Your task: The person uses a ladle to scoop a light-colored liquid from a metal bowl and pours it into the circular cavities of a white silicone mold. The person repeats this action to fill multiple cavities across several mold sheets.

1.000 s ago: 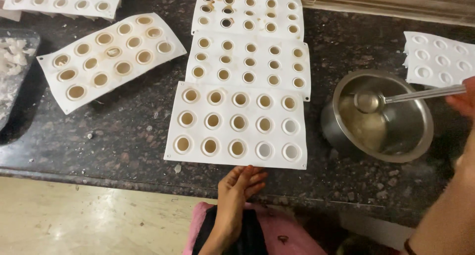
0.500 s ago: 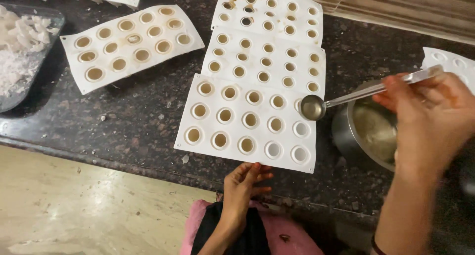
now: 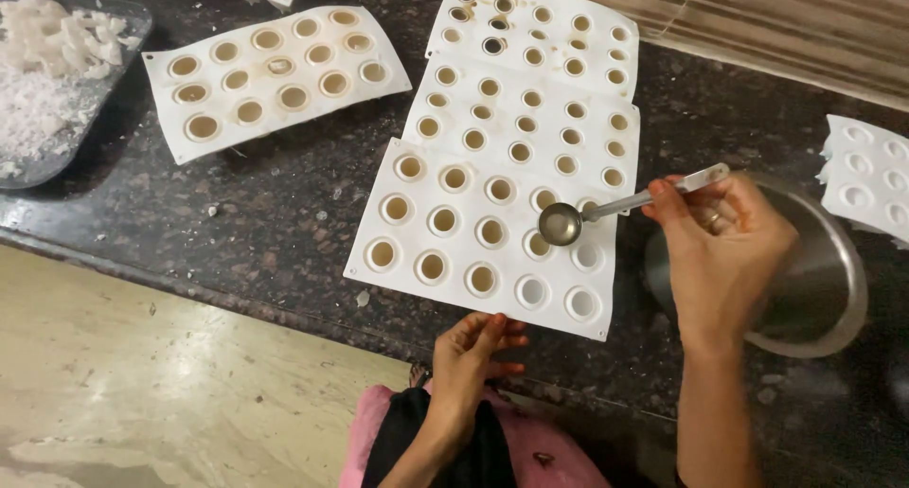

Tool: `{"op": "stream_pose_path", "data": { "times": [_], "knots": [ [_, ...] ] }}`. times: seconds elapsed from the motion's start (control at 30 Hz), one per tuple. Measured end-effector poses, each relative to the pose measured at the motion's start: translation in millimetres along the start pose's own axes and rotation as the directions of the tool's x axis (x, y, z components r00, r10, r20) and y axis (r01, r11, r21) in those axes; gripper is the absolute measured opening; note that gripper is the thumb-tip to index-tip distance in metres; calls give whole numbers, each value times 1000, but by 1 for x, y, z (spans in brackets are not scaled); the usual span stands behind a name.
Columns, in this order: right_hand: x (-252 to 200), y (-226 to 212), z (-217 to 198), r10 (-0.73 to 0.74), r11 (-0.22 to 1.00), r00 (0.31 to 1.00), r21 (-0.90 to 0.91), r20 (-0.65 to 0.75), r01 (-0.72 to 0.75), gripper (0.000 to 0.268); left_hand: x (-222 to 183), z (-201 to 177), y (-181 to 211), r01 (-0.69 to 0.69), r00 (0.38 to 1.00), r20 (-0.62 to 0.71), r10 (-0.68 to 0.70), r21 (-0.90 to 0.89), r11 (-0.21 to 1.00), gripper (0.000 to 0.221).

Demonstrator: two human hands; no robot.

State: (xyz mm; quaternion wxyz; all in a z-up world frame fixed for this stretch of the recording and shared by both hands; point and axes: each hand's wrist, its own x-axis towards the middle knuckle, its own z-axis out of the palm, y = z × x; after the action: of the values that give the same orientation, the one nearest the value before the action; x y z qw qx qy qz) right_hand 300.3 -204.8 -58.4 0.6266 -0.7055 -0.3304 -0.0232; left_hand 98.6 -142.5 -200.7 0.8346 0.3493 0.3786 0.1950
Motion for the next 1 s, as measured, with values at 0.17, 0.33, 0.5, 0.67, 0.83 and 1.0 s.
{"op": "stream_pose_path", "data": {
  "times": [0.17,0.33,0.5,0.67,0.83,1.0],
  "knots": [
    [-7,-11,8,41,990,999,-133,-7,-41,12,3,-2,-6,-18,1000,17,18,-11,1000,29],
    [-13,-14,11,12,963,1000,-268,-10,-14,10,3,-1,-6,-21,1000,15,22,-21,1000,28],
    [-19,-12,13,-29,965,1000,-262,-7,26,11,3,-1,-5,-19,1000,16,20,-28,999,28],
    [-24,-6,12,-48,968,999,-246,22,52,10,3,-1,-7,-38,999,19,38,-18,999,28],
    [-31,-9,12,-150,959,988,-235,47,157,10,4,-1,-7,-22,1000,9,22,-2,1000,28],
    [-38,-11,10,-219,893,973,-386,74,230,11,-1,2,3,7,1000,-3,-7,10,1000,28]
  ]
}}
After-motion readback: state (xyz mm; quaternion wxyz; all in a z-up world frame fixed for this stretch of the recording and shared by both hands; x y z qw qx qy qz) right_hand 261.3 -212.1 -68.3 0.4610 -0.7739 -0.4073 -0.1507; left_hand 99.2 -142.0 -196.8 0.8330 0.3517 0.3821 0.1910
